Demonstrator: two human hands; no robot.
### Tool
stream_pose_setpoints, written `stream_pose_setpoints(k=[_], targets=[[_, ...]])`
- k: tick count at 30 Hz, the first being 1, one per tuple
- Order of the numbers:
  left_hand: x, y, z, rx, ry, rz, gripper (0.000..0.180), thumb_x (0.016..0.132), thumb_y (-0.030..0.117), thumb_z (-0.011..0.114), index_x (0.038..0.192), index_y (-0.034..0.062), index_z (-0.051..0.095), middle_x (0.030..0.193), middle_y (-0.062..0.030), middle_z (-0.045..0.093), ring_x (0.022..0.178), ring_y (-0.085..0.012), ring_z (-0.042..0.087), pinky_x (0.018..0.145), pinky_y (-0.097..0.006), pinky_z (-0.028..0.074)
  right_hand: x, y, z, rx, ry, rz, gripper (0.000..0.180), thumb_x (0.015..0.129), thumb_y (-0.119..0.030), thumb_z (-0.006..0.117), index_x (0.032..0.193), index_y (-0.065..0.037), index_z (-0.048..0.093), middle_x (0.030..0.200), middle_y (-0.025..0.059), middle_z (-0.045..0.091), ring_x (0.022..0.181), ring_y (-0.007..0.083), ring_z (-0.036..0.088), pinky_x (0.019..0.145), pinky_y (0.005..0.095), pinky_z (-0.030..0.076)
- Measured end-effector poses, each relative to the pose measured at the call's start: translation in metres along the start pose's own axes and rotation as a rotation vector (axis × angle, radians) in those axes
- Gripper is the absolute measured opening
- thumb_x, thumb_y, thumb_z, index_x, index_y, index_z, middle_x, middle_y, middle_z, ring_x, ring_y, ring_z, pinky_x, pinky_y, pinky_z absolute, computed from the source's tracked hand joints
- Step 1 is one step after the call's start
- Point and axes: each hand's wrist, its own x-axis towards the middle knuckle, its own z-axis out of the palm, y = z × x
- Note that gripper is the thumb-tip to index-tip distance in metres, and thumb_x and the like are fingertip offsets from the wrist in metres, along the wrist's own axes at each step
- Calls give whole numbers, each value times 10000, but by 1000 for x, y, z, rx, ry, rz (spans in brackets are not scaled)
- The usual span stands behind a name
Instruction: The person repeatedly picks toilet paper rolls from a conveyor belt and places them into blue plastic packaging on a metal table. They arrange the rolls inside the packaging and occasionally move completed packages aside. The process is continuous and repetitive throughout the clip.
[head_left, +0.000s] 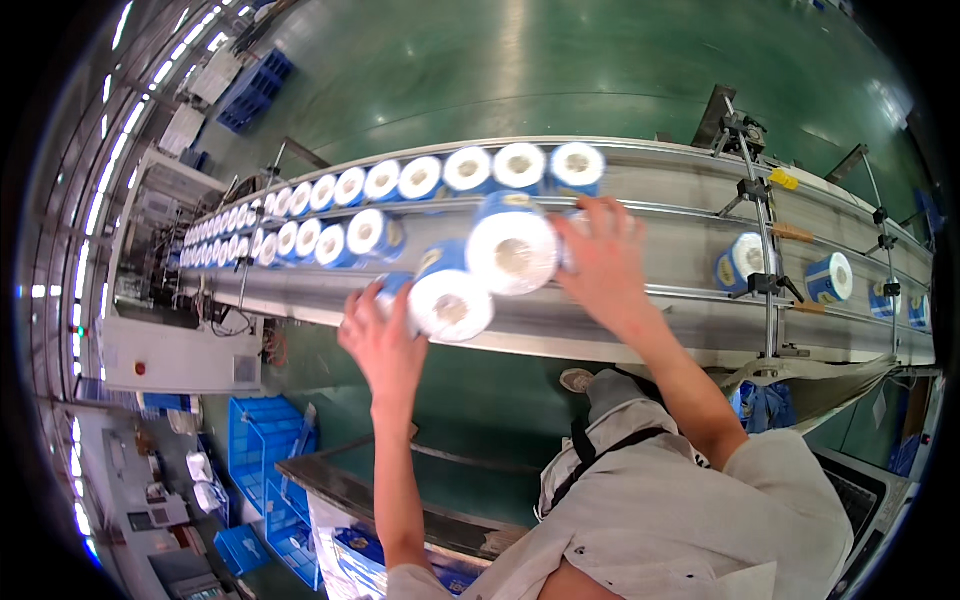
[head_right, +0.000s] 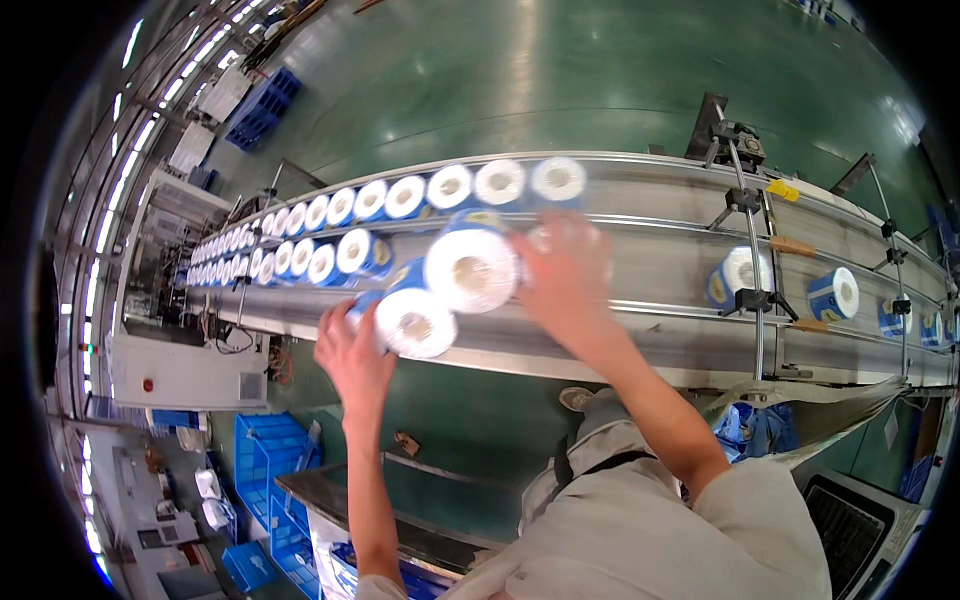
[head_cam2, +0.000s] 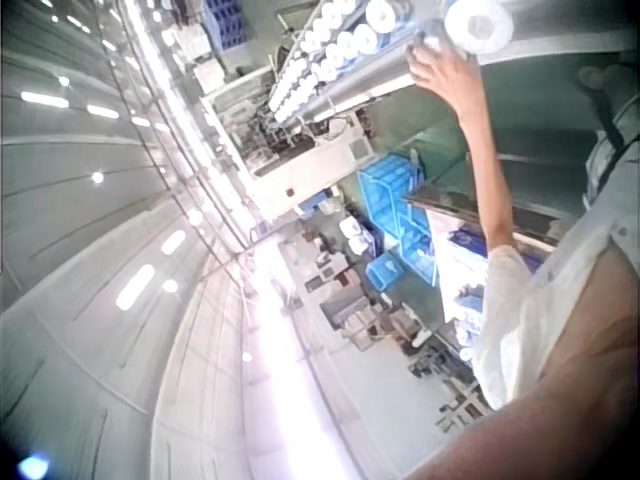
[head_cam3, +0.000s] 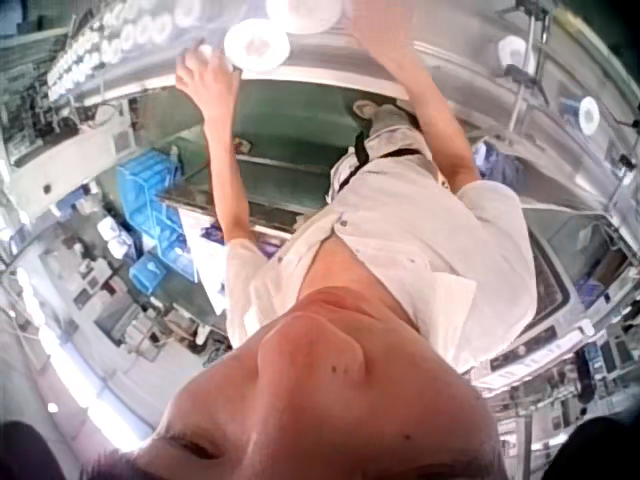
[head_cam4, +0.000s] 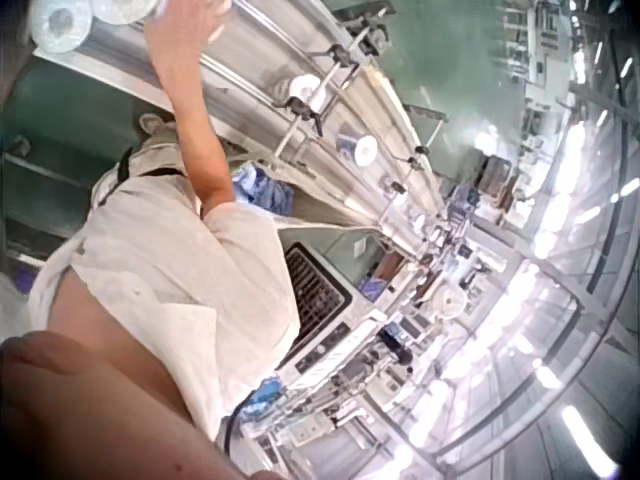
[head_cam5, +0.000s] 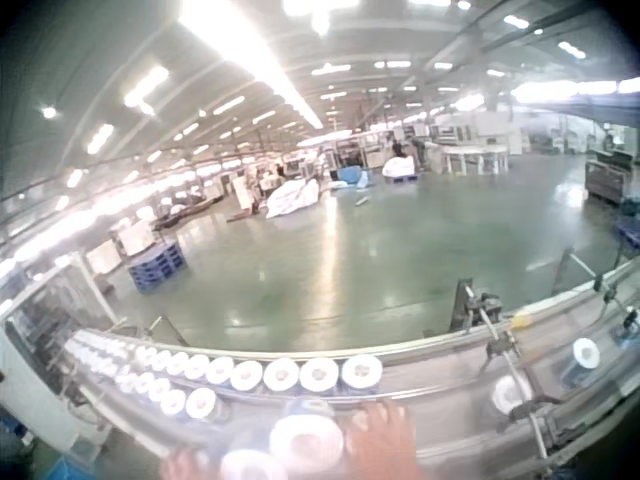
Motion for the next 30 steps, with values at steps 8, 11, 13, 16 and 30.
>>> stream_pose_setpoints(k=[8, 11, 13, 16, 30], targets=[[118, 45, 103, -108, -222, 362, 723, 639, 131, 875, 1307, 309, 663, 1380, -51, 514, 1354, -346, 445, 1016, -642, 397, -3, 70, 15, -170, -179, 329, 507, 760, -293, 810, 1240, -201, 676, 1342, 103, 530, 1328, 363, 444, 982, 604, 387], [135, 3, 120, -110, -356, 369, 767, 649, 126, 876, 1349, 330, 639, 1393, -52, 512, 1367, -344, 447, 1034, -647, 398, 22, 42, 24, -155, -274, 287, 507, 752, -302, 811, 1229, -200, 669, 1315, 93, 535, 1312, 346, 455, 974, 594, 401], [134, -26, 141, -116, -379, 343, 835, 660, 122, 872, 1421, 314, 586, 1479, -66, 479, 1421, -364, 412, 1075, -658, 377, 32, 32, 45, -133, -369, 230, 519, 749, -299, 811, 1237, -207, 663, 1328, 97, 535, 1302, 348, 463, 976, 595, 404], [124, -74, 175, -158, -369, 278, 903, 701, 94, 841, 1519, 249, 491, 1608, -90, 387, 1497, -399, 335, 1137, -670, 332, 32, 12, 91, -110, -456, 91, 802, 755, -312, 831, 1477, -201, 500, 1509, 153, 456, 1436, 378, 390, 1118, 664, 319], [-258, -74, 54, -545, -138, -682, 556, 902, 12, 687, 1430, 42, 518, 1524, -195, 486, 1409, -413, 443, 1175, -488, 372, 162, -183, 266, 211, -632, -492, 848, 838, -529, 769, 1491, -64, 492, 1485, 308, 455, 1412, 480, 412, 1146, 534, 390]])
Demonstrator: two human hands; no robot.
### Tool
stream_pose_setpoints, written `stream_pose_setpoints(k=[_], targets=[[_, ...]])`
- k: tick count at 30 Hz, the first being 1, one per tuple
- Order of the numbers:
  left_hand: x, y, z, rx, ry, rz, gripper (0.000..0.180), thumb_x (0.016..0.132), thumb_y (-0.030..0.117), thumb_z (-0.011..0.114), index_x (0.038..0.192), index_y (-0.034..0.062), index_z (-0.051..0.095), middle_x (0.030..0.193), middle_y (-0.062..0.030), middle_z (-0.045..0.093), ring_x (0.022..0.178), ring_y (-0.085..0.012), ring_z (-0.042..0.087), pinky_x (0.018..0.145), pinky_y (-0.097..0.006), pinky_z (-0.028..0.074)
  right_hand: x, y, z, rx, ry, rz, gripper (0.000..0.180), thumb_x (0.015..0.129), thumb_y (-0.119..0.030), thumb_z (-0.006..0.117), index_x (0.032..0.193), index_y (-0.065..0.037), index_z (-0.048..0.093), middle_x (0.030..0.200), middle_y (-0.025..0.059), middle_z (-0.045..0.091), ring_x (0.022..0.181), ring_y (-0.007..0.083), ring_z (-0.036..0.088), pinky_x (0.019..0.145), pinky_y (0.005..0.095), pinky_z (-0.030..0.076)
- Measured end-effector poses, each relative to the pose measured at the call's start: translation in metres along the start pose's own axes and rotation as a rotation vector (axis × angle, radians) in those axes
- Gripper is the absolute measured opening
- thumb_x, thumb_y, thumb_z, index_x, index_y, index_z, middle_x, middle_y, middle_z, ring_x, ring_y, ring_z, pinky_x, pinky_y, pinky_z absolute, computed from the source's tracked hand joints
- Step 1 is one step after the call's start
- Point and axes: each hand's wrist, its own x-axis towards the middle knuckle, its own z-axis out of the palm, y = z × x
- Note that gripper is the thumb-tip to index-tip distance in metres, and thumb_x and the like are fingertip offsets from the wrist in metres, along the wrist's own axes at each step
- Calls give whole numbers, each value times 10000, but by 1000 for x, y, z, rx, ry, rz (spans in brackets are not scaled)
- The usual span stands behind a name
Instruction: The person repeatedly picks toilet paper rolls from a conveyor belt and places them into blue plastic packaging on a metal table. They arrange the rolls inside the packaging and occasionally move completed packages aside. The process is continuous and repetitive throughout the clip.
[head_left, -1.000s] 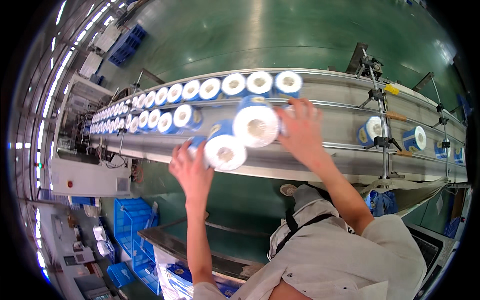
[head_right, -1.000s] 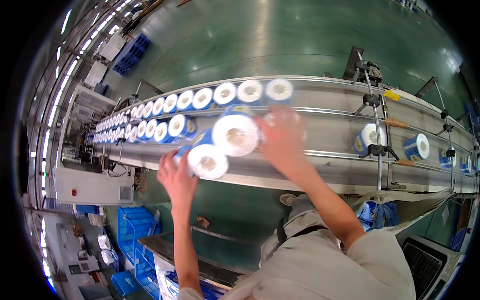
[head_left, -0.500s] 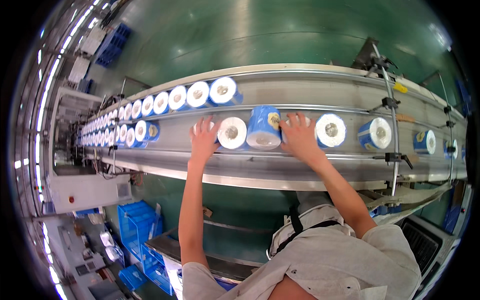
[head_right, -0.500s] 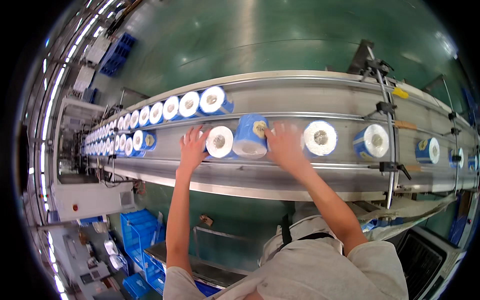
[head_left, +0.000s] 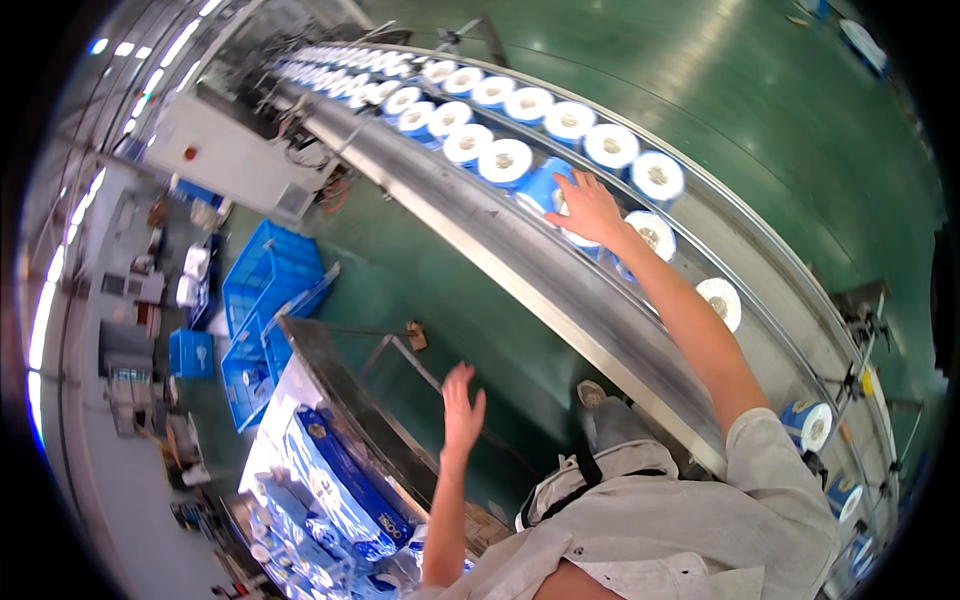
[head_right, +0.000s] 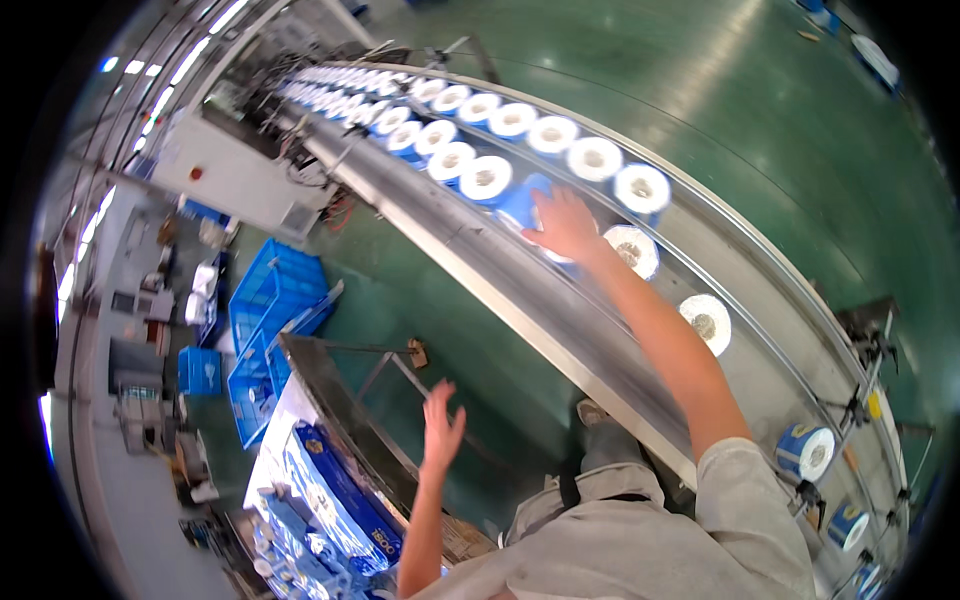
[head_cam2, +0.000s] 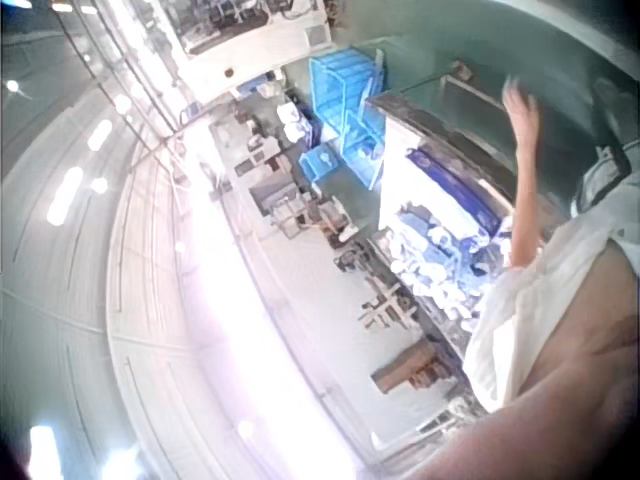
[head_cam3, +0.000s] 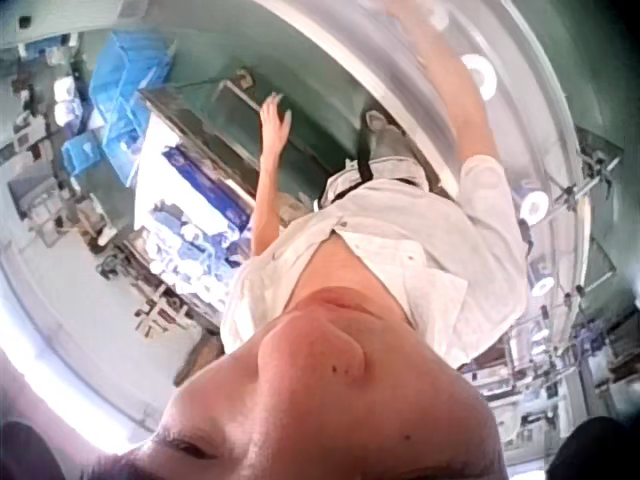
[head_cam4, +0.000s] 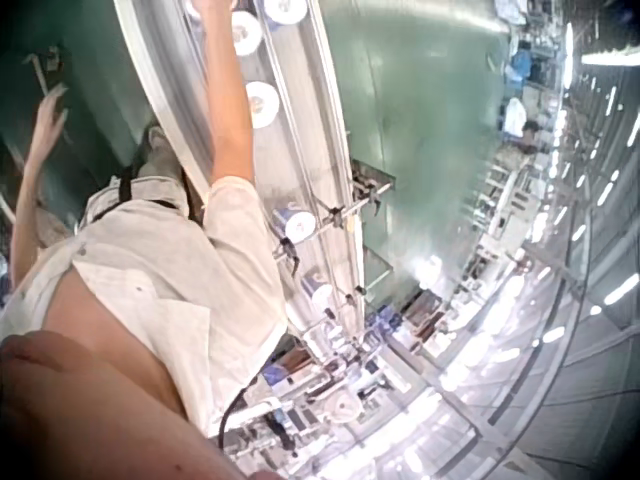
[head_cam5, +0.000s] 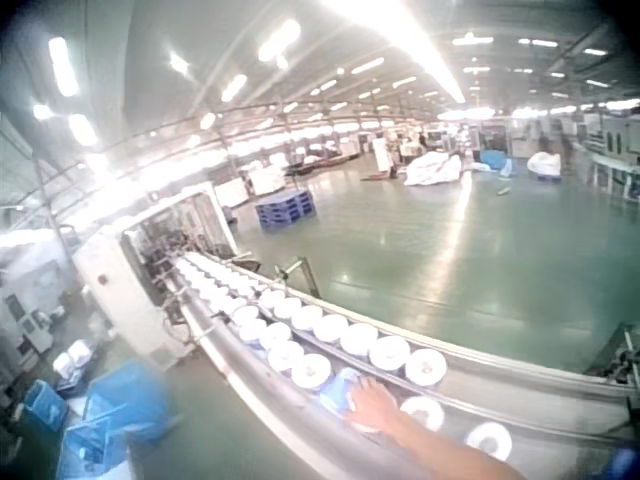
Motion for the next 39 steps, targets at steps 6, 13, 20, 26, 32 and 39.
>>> stream_pose_setpoints(k=[6, 13, 20, 26, 32, 39], targets=[[-239, -45, 33, -15, -65, -536, 587, 873, 188, 771, 1407, 82, 550, 1480, -218, 517, 1387, -412, 466, 1158, -500, 381, 85, -39, 29, -165, -42, 108, 996, 761, -504, 839, 1576, -136, 400, 1566, 281, 362, 1492, 483, 293, 1109, 711, 348], [-356, -3, 68, -127, -82, -834, 594, 839, 251, 804, 1371, 90, 594, 1449, -232, 536, 1351, -425, 497, 1136, -507, 399, 51, -32, 13, -220, -178, 92, 1061, 683, -436, 870, 1594, -205, 377, 1507, 266, 400, 1446, 472, 333, 1007, 741, 421], [-342, 4, 74, -211, 110, -748, 507, 862, 177, 786, 1331, 90, 616, 1433, -230, 549, 1334, -419, 515, 1126, -489, 422, 4, 22, -40, 63, 197, 62, 765, 777, -422, 785, 1460, -155, 567, 1378, 237, 581, 1267, 464, 527, 1029, 519, 487], [-303, 30, 55, -240, 199, -711, 453, 900, 149, 751, 1319, 52, 609, 1417, -197, 580, 1326, -401, 529, 1123, -462, 430, 47, 8, -4, 182, 110, 121, 625, 940, -389, 648, 1452, -51, 530, 1207, 293, 702, 1148, 451, 670, 972, 481, 514], [-345, 58, 46, -266, 376, -867, 411, 907, 145, 720, 1295, 46, 627, 1393, -159, 608, 1319, -370, 542, 1128, -439, 435, 120, 142, 75, -390, 144, -110, 507, 1013, -456, 558, 1009, 16, 744, 900, 256, 736, 851, 460, 714, 713, 570, 541], [-488, 136, 71, -191, 720, -1128, 284, 957, 145, 654, 1229, 69, 625, 1230, -147, 642, 1183, -357, 603, 1019, -435, 499, 33, -9, 134, -726, 188, -93, 749, 915, -509, 668, 1497, -65, 511, 1282, 187, 670, 1139, 387, 670, 921, 568, 551]])
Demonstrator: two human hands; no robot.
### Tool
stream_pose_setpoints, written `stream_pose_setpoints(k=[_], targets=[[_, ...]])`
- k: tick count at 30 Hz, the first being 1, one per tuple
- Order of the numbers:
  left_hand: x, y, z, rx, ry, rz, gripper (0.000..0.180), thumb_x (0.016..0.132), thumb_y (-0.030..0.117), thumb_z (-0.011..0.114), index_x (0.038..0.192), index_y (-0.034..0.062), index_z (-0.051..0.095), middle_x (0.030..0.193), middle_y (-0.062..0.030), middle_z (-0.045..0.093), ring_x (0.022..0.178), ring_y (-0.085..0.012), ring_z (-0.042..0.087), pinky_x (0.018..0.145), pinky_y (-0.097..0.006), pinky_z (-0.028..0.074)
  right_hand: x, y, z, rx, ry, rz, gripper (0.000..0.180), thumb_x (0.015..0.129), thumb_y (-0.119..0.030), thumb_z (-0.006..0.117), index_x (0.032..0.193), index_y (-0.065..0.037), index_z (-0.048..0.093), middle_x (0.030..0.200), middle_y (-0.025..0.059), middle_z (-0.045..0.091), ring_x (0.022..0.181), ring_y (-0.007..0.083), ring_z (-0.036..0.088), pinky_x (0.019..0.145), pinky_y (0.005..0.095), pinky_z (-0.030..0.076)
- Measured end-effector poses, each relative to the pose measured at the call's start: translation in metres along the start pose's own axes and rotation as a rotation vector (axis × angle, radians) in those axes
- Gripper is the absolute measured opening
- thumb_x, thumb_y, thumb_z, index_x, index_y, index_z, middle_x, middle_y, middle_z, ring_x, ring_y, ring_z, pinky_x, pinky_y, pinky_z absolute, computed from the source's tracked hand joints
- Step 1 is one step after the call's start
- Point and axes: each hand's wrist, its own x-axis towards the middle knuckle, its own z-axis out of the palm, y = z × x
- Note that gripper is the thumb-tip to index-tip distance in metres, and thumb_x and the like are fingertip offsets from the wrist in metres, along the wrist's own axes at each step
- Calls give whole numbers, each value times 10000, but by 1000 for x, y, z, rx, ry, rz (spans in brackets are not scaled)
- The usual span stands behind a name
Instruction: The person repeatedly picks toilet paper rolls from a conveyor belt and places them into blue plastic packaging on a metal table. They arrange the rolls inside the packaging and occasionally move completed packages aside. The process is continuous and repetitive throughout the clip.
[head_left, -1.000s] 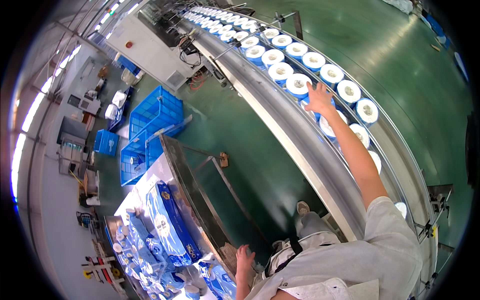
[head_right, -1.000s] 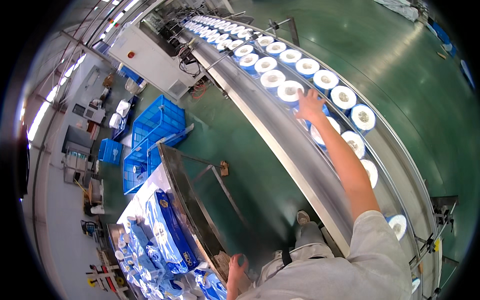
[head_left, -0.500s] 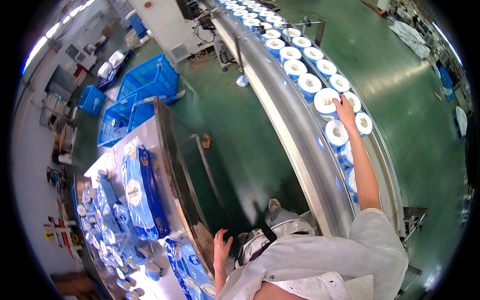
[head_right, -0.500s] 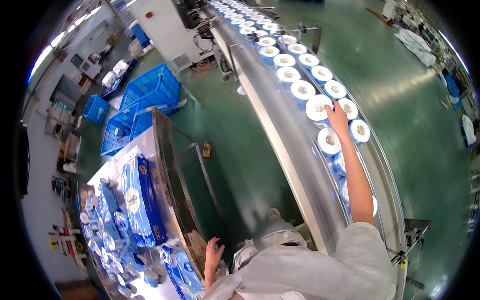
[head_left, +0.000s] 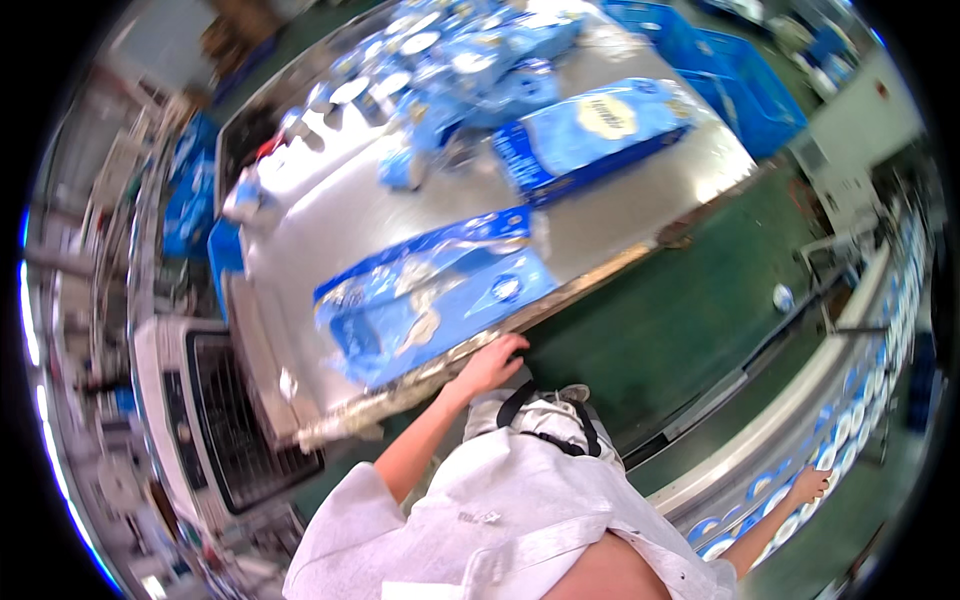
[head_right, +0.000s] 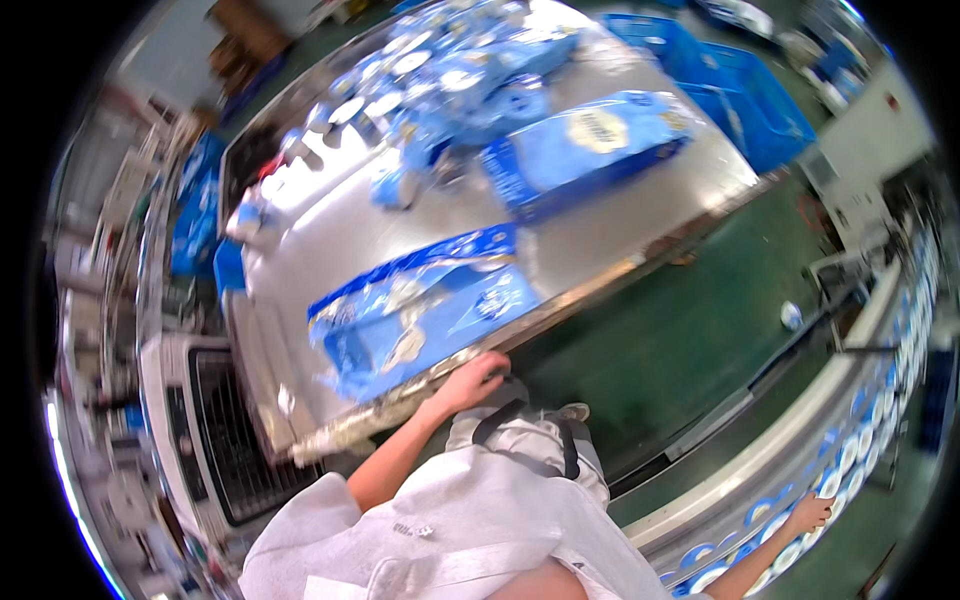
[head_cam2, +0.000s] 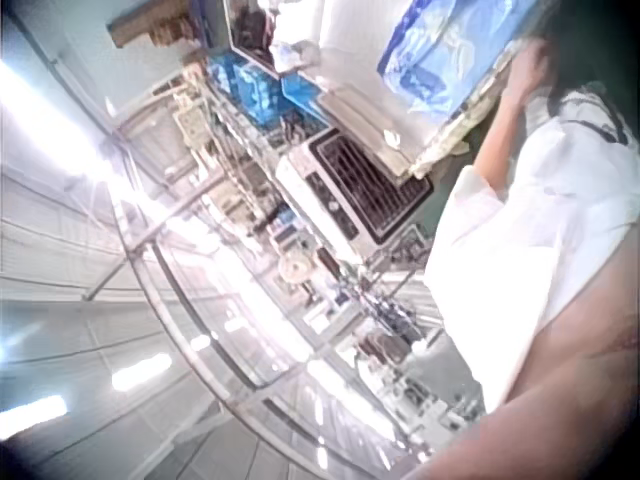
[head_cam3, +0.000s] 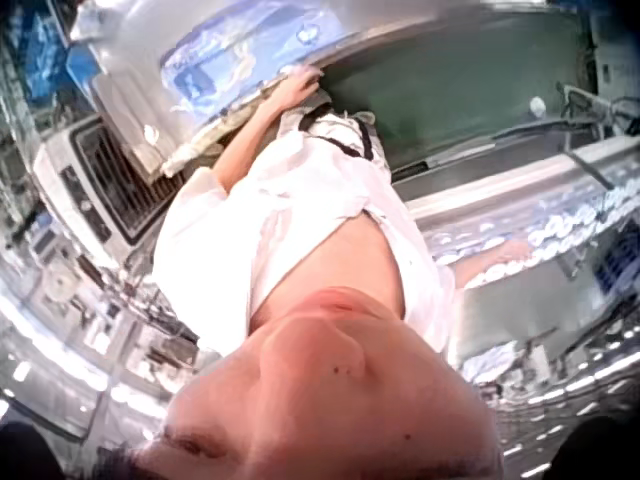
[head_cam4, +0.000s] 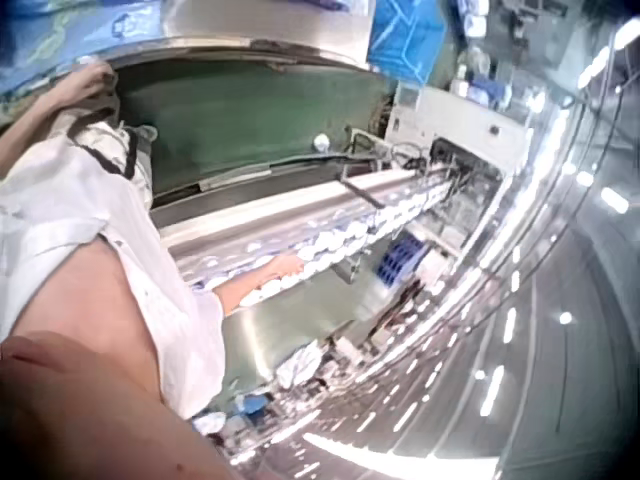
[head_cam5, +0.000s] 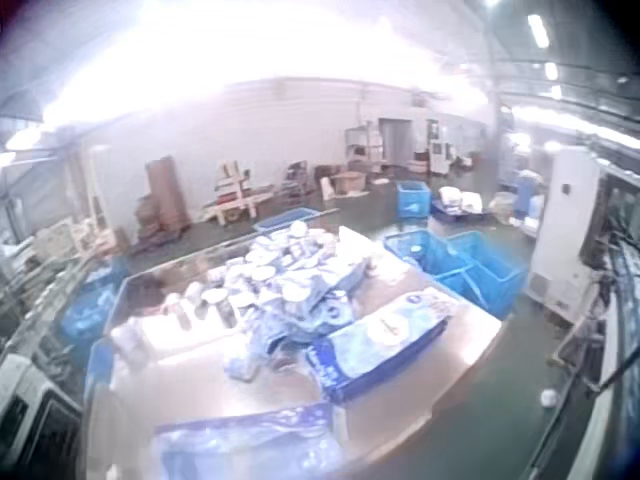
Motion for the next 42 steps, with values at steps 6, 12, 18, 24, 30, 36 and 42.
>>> stream_pose_setpoints(k=[6, 12, 18, 24, 30, 36, 42], targets=[[4, -11, -24, -294, 262, -367, 210, 981, 74, 608, 1184, 94, 654, 1100, -132, 654, 1024, -318, 660, 877, -417, 527, -218, -266, -282, 903, -395, -997, 326, 1009, -141, 624, 1322, -58, 661, 1204, 132, 709, 1096, 259, 686, 973, 370, 531], [59, -94, -43, 108, 257, -418, 265, 1002, 202, 598, 1212, 54, 664, 1120, -199, 709, 1021, -418, 666, 906, -508, 533, -494, -454, -367, 1023, -567, -1933, 356, 970, -121, 632, 1312, -25, 638, 1320, 171, 665, 1232, 339, 627, 1031, 412, 510], [77, -95, -16, -411, -189, 31, 351, 988, 190, 555, 1304, 63, 639, 1077, -229, 730, 1021, -468, 670, 933, -521, 526, -591, -498, -342, 373, -444, -2193, 344, 838, -112, 709, 1167, -29, 650, 1180, 199, 640, 1171, 376, 609, 983, 452, 522], [119, -179, -28, -305, -125, -258, 531, 871, 143, 677, 1383, 45, 579, 1224, -255, 676, 1116, -440, 655, 967, -505, 529, -532, -472, -326, 411, -341, -1851, 902, 692, -232, 912, 1470, -87, 480, 1446, 210, 456, 1371, 421, 432, 1123, 512, 428], [217, -148, -62, -49, 95, 132, 915, 750, 156, 826, 1552, 124, 387, 1461, -244, 491, 1346, -468, 476, 1107, -507, 453, -545, -474, -320, 148, -188, -1698, 1104, 609, -289, 950, 1563, -205, 402, 1516, 292, 388, 1427, 429, 378, 1122, 582, 349], [286, -140, -50, 315, -144, 436, 1087, 660, 222, 902, 1602, 185, 361, 1461, -186, 516, 1331, -396, 518, 1120, -489, 457, -548, -497, -316, 90, -228, -1657, 911, 656, -213, 869, 1489, -252, 503, 1364, 235, 492, 1336, 409, 446, 1085, 577, 359], [286, -130, -45, 291, -75, 421, 883, 663, 245, 906, 1443, 177, 496, 1429, -183, 536, 1274, -396, 571, 1027, -464, 523, -535, -490, -302, 120, -187, -1677, 1048, 567, -359, 970, 1477, -172, 485, 1352, 223, 489, 1305, 417, 469, 1024, 576, 391]])
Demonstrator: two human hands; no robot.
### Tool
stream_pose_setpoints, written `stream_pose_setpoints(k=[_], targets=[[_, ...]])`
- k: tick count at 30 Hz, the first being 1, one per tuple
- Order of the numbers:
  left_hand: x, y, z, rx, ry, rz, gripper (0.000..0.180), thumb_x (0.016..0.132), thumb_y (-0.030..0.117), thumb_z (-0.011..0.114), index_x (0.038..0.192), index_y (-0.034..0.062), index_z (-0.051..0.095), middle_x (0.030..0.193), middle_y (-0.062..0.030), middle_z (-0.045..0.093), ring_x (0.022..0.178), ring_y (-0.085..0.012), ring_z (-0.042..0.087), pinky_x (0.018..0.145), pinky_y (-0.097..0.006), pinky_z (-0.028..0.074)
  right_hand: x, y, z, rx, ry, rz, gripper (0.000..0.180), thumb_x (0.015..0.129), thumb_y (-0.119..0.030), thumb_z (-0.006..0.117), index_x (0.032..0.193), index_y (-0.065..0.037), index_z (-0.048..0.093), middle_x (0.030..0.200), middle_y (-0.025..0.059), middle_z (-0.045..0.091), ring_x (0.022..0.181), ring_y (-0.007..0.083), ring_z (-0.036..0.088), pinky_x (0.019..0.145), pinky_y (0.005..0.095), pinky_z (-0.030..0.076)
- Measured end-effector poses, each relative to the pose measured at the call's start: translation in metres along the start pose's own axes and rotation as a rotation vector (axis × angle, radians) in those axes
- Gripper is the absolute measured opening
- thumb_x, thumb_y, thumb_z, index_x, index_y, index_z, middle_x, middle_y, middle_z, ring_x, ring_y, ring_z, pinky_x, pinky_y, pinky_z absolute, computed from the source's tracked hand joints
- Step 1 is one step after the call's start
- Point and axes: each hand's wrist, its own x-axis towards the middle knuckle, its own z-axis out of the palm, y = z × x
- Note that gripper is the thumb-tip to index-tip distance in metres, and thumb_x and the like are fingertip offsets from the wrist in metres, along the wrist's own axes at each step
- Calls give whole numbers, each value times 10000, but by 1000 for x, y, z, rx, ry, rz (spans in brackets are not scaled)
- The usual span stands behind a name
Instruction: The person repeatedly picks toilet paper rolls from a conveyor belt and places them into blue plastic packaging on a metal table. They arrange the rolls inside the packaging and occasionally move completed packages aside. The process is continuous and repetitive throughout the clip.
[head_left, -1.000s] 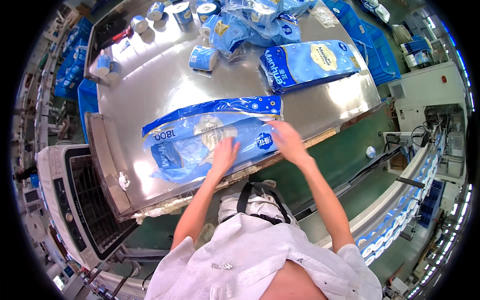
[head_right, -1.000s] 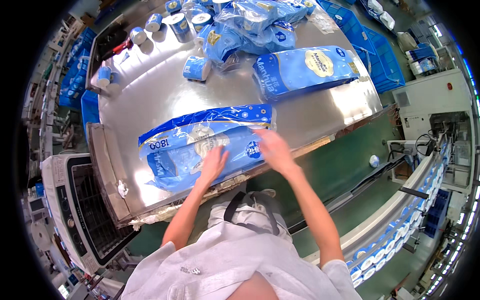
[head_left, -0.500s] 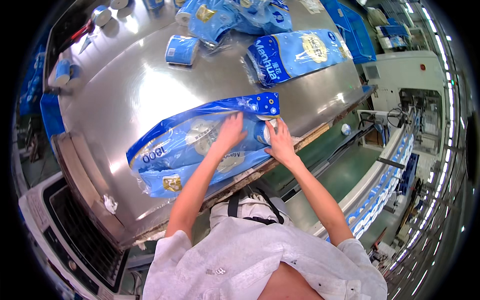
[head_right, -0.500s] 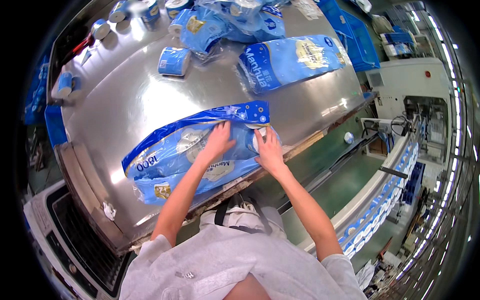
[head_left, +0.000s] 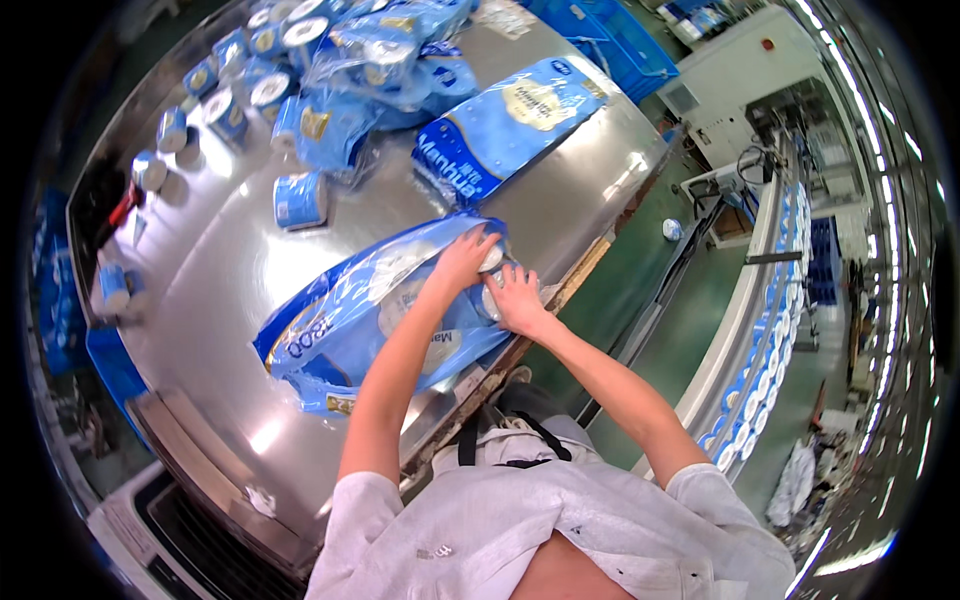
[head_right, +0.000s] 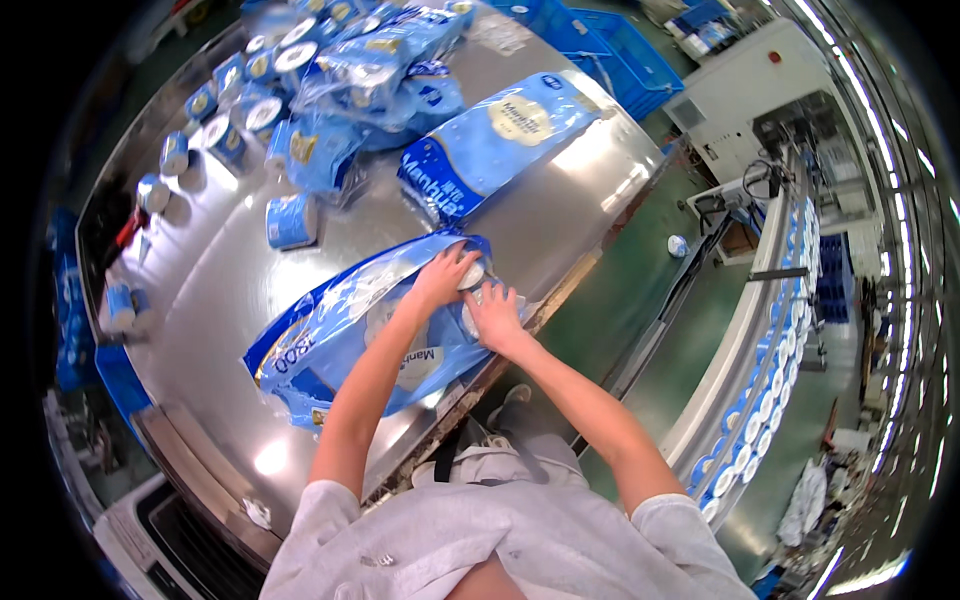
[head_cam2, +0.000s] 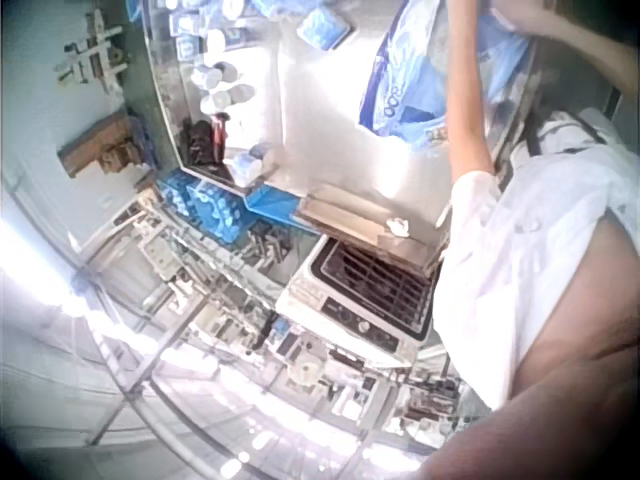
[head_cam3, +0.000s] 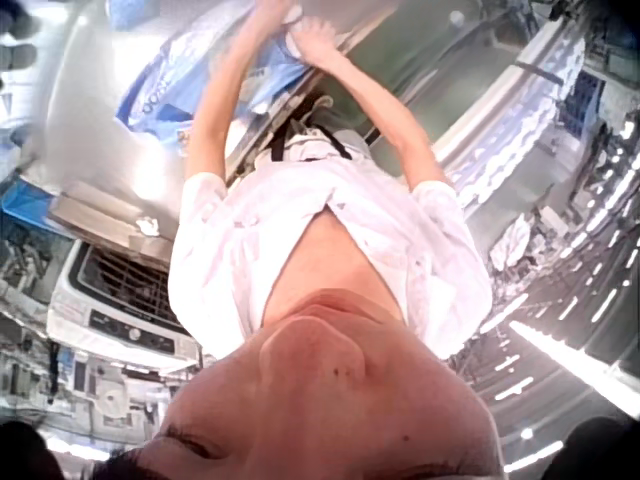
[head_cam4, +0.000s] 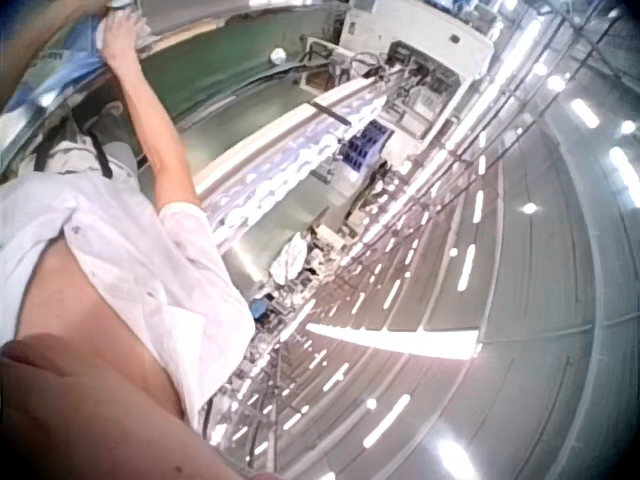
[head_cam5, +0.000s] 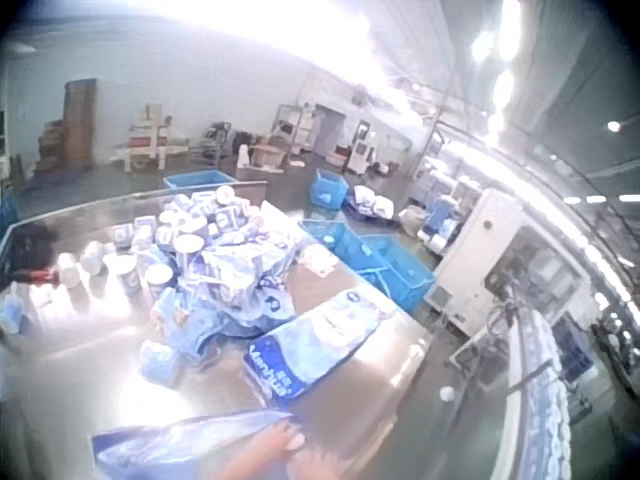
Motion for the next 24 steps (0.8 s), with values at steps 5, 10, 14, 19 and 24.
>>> stream_pose_setpoints(k=[5, 10, 14, 19, 24], targets=[[-30, 9, -24, -84, 44, -142, 778, 670, 272, 914, 1319, 78, 532, 1422, -185, 502, 1309, -431, 507, 1059, -500, 495, -34, -2, -20, 358, 111, -57, 1030, 603, -375, 951, 1493, -185, 470, 1400, 231, 456, 1334, 443, 443, 1090, 617, 364], [-62, 0, -33, -29, 93, -144, 752, 670, 288, 900, 1302, 84, 547, 1334, -202, 567, 1262, -444, 521, 1014, -522, 478, -49, 5, -15, 676, 264, -245, 978, 583, -350, 907, 1461, -197, 504, 1398, 271, 473, 1363, 469, 433, 1142, 572, 361], [-66, -21, -30, -125, -113, -215, 1127, 663, 346, 950, 1528, -43, 342, 1510, -313, 452, 1439, -482, 400, 1195, -516, 352, -65, -2, -40, 673, 274, -537, 938, 526, -364, 947, 1389, -229, 605, 1444, 229, 451, 1361, 447, 405, 1142, 623, 293], [-53, 26, -18, 171, -188, -46, 1053, 758, 295, 887, 1568, -15, 291, 1506, -279, 446, 1418, -493, 403, 1202, -522, 351, -92, -29, -29, 540, 713, -709, 1057, 440, -405, 944, 1409, -256, 552, 1426, 235, 440, 1374, 462, 387, 1130, 649, 270], [-61, 107, -50, 246, -155, 40, 948, 771, 364, 887, 1500, -3, 406, 1442, -258, 515, 1357, -463, 469, 1155, -513, 401, -175, 32, -53, 898, 833, -388, 1019, 514, -355, 924, 1435, -209, 514, 1391, 254, 426, 1353, 467, 395, 1102, 554, 392]])
